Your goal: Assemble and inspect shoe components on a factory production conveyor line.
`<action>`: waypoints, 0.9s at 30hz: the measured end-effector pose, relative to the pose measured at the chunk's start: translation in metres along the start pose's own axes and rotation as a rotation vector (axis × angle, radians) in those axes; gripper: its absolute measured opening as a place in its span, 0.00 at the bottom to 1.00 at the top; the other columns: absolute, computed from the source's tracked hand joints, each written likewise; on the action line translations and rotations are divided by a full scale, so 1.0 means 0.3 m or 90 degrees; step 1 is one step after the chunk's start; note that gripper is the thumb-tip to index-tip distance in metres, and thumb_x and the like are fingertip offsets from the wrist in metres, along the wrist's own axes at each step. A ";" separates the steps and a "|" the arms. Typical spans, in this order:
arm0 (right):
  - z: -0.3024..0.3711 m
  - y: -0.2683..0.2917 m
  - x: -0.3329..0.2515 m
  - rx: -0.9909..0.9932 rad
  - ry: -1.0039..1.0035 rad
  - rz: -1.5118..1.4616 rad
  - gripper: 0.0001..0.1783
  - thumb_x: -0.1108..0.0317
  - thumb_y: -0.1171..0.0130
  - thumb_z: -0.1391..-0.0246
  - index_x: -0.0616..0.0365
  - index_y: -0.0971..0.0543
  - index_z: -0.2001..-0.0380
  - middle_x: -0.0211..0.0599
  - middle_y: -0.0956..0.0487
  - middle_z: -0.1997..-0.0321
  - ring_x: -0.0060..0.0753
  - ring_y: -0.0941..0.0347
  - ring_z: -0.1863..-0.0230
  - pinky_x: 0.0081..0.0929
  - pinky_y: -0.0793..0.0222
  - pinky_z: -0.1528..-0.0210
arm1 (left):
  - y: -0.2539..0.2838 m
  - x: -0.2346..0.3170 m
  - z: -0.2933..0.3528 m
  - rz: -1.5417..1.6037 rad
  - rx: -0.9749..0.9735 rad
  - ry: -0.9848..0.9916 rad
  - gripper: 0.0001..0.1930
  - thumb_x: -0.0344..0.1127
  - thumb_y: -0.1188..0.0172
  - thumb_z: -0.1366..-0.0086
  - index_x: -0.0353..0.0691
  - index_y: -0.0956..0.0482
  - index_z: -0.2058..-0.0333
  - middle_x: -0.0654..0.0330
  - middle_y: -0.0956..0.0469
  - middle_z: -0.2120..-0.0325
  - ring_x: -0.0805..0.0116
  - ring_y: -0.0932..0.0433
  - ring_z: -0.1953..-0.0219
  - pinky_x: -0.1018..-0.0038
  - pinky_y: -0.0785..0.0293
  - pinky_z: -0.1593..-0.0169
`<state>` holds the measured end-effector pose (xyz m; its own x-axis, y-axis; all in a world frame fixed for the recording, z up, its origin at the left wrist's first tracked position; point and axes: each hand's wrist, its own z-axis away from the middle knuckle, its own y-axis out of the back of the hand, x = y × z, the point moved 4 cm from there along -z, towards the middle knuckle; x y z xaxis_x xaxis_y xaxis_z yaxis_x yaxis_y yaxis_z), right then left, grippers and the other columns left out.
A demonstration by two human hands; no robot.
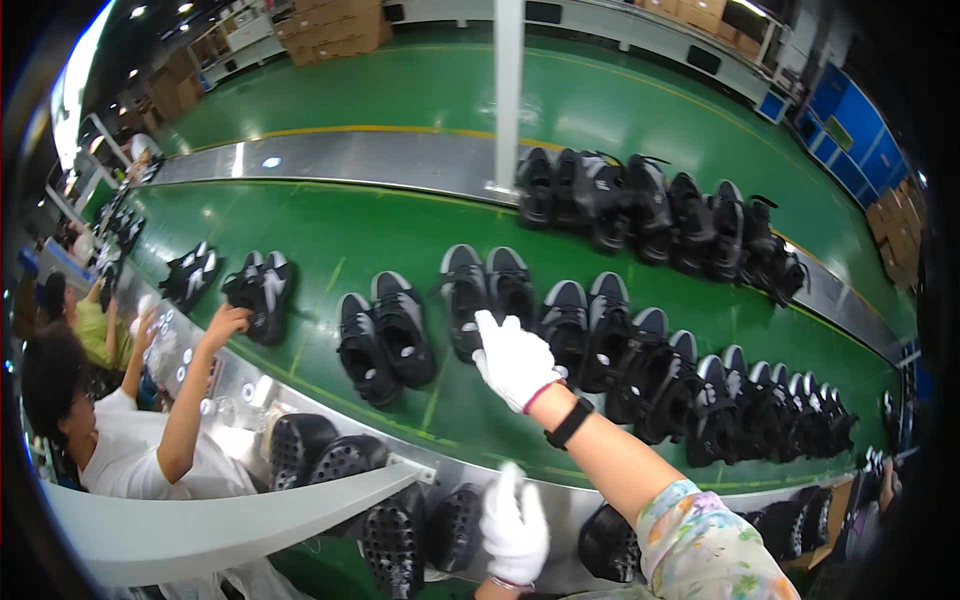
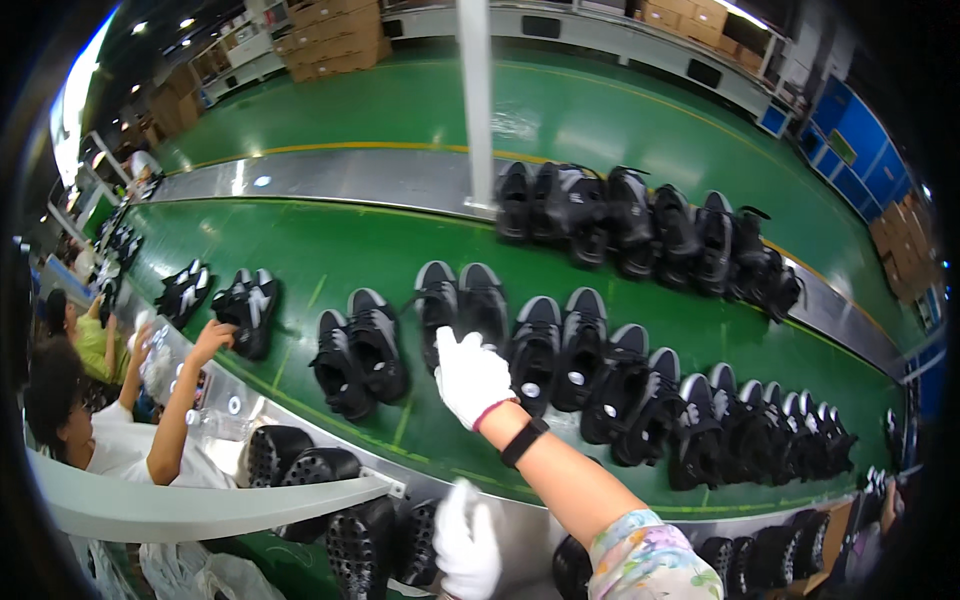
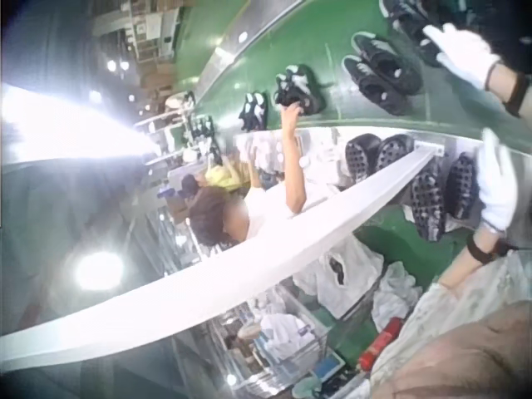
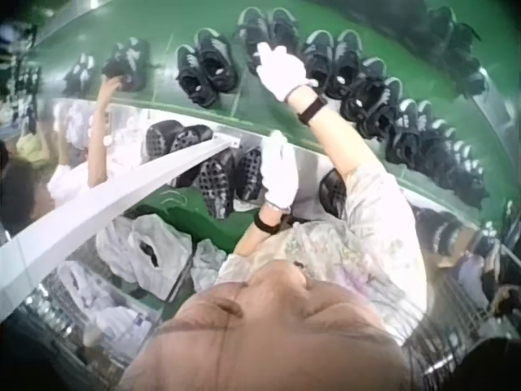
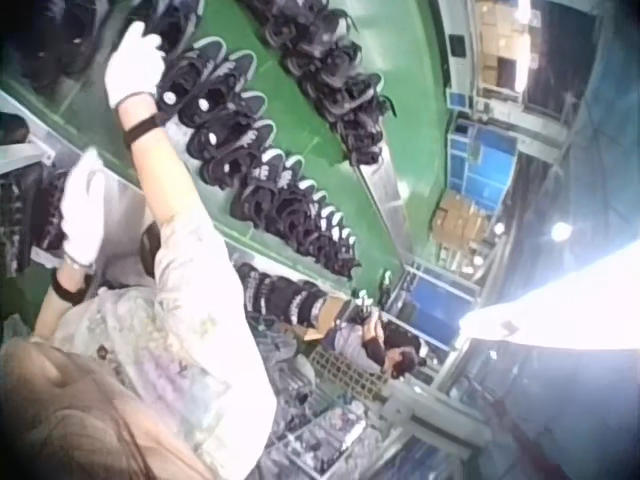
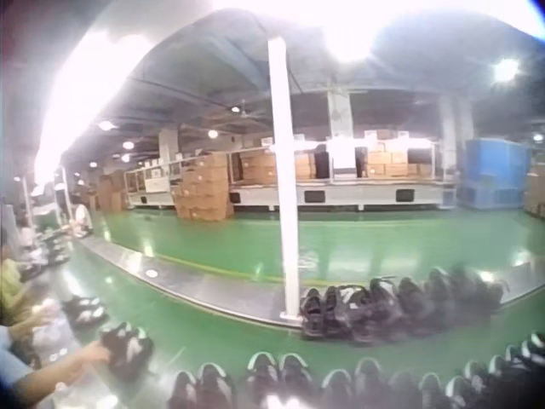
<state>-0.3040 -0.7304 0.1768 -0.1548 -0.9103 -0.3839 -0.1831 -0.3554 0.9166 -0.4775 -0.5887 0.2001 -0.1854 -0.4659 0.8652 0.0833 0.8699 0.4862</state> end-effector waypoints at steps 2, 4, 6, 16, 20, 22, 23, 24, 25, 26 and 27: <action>-0.002 -0.019 0.057 0.005 -0.015 -0.029 0.15 0.66 0.52 0.40 0.56 0.29 0.50 0.54 0.22 0.63 0.56 0.20 0.67 0.49 0.23 0.66 | -0.011 0.012 -0.071 0.004 0.018 0.019 0.22 0.27 0.45 0.31 0.26 0.33 0.41 0.43 0.26 0.47 0.57 0.23 0.48 0.65 0.26 0.43; -0.002 -0.060 0.109 0.022 -0.016 -0.081 0.13 0.67 0.53 0.40 0.57 0.29 0.54 0.55 0.22 0.62 0.57 0.20 0.65 0.49 0.23 0.65 | -0.032 0.025 -0.145 0.046 0.069 0.028 0.20 0.27 0.45 0.31 0.28 0.31 0.42 0.45 0.26 0.47 0.55 0.24 0.46 0.64 0.29 0.40; 0.022 -0.131 0.129 -0.055 -0.039 -0.091 0.13 0.66 0.53 0.40 0.57 0.29 0.53 0.57 0.22 0.60 0.58 0.20 0.63 0.50 0.23 0.62 | -0.054 0.030 -0.222 -0.009 0.087 -0.007 0.20 0.27 0.45 0.32 0.30 0.30 0.42 0.46 0.25 0.47 0.54 0.24 0.46 0.64 0.31 0.39; 0.245 0.103 0.141 -0.107 0.000 -0.205 0.17 0.65 0.53 0.39 0.59 0.30 0.49 0.54 0.22 0.57 0.55 0.20 0.62 0.45 0.23 0.61 | -0.226 -0.105 -0.648 -0.256 -0.005 0.023 0.24 0.36 0.45 0.35 0.33 0.27 0.42 0.43 0.27 0.44 0.47 0.29 0.41 0.59 0.36 0.36; 0.422 0.359 0.345 -0.051 -0.031 -0.095 0.09 0.67 0.52 0.42 0.57 0.28 0.60 0.49 0.21 0.66 0.53 0.21 0.67 0.48 0.25 0.70 | -0.301 -0.152 -0.757 -0.417 -0.101 -0.071 0.39 0.40 0.36 0.47 0.34 0.37 0.37 0.41 0.31 0.42 0.40 0.35 0.39 0.54 0.38 0.35; 0.526 0.500 0.495 0.045 -0.105 -0.011 0.05 0.69 0.48 0.46 0.56 0.26 0.67 0.47 0.23 0.77 0.52 0.23 0.73 0.47 0.26 0.72 | -0.319 -0.225 -0.797 -0.479 -0.169 -0.022 0.47 0.41 0.34 0.54 0.38 0.42 0.34 0.41 0.35 0.40 0.38 0.37 0.38 0.51 0.36 0.37; 0.581 0.568 0.573 0.098 -0.133 -0.004 0.06 0.66 0.47 0.44 0.56 0.27 0.66 0.47 0.23 0.75 0.51 0.22 0.72 0.46 0.27 0.70 | -0.319 -0.258 -0.818 -0.510 -0.153 -0.021 0.45 0.43 0.34 0.55 0.41 0.39 0.36 0.40 0.28 0.45 0.39 0.30 0.42 0.52 0.30 0.42; 0.639 0.614 0.653 0.089 -0.203 0.004 0.10 0.62 0.46 0.43 0.55 0.26 0.62 0.47 0.23 0.73 0.50 0.22 0.70 0.45 0.27 0.69 | -0.309 -0.304 -0.848 -0.526 -0.162 0.039 0.45 0.44 0.32 0.55 0.40 0.37 0.36 0.40 0.24 0.51 0.41 0.26 0.47 0.55 0.28 0.43; 0.712 0.661 0.730 0.082 -0.278 0.028 0.14 0.59 0.45 0.42 0.55 0.25 0.57 0.46 0.23 0.72 0.50 0.22 0.69 0.44 0.26 0.67 | -0.321 -0.339 -0.888 -0.532 -0.166 0.067 0.46 0.45 0.30 0.55 0.40 0.35 0.36 0.39 0.20 0.56 0.42 0.21 0.52 0.58 0.27 0.45; 0.782 0.695 0.779 0.086 -0.310 0.071 0.20 0.56 0.43 0.42 0.54 0.26 0.51 0.45 0.23 0.70 0.49 0.23 0.68 0.43 0.26 0.66 | -0.330 -0.357 -0.913 -0.577 -0.144 0.014 0.43 0.47 0.32 0.54 0.42 0.33 0.37 0.42 0.18 0.61 0.44 0.18 0.58 0.58 0.23 0.50; 0.837 0.708 0.827 0.061 -0.370 0.129 0.26 0.53 0.41 0.42 0.53 0.27 0.44 0.44 0.23 0.69 0.48 0.23 0.68 0.42 0.26 0.64 | -0.344 -0.374 -0.946 -0.607 -0.148 -0.005 0.43 0.46 0.32 0.53 0.43 0.34 0.36 0.44 0.17 0.65 0.43 0.18 0.63 0.57 0.23 0.56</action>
<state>-0.6252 -0.9784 0.2481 -0.6942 -0.6833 -0.2262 -0.1767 -0.1429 0.9738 -0.1874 -0.6722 0.0876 -0.2818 -0.9546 0.0961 0.0857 0.0747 0.9935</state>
